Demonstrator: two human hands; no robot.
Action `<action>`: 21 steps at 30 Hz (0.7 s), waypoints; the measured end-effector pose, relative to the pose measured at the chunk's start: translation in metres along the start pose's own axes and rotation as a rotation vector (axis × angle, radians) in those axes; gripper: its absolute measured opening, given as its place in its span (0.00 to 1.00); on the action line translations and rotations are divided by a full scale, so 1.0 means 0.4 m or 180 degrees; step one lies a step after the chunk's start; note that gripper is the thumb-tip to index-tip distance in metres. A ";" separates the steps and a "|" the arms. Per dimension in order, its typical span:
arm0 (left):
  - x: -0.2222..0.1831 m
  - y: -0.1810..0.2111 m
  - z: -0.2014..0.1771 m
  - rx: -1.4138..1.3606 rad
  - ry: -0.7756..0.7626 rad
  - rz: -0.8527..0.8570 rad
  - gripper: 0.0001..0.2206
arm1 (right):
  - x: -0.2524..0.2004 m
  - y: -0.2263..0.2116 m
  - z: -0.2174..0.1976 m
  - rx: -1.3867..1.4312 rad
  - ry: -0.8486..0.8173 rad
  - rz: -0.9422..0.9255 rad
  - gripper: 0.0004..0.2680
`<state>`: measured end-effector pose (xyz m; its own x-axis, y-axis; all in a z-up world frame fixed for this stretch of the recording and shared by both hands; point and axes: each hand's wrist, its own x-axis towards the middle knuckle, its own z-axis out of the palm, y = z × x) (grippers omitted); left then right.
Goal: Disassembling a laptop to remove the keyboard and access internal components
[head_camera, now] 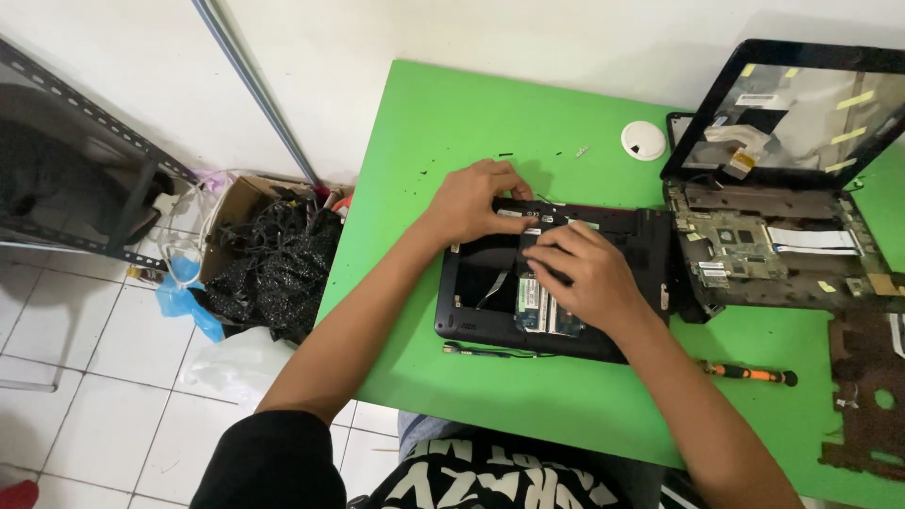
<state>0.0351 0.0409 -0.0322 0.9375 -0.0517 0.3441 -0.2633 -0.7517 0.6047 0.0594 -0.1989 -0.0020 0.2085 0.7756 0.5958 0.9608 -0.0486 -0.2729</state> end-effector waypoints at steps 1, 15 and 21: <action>-0.005 0.001 -0.004 -0.0004 -0.0005 -0.0014 0.17 | 0.010 -0.006 -0.003 0.0012 -0.0008 0.0005 0.04; -0.003 0.007 -0.006 0.0152 0.0026 0.0193 0.17 | 0.003 -0.013 -0.023 0.0108 -0.0114 0.0297 0.03; -0.003 0.002 -0.001 0.0194 0.0054 0.0294 0.16 | -0.005 -0.071 -0.035 0.0546 -0.0527 0.0168 0.01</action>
<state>0.0335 0.0406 -0.0318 0.9057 -0.1119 0.4088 -0.3337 -0.7829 0.5251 0.0341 -0.2079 0.0151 0.2113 0.8680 0.4493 0.9014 0.0048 -0.4330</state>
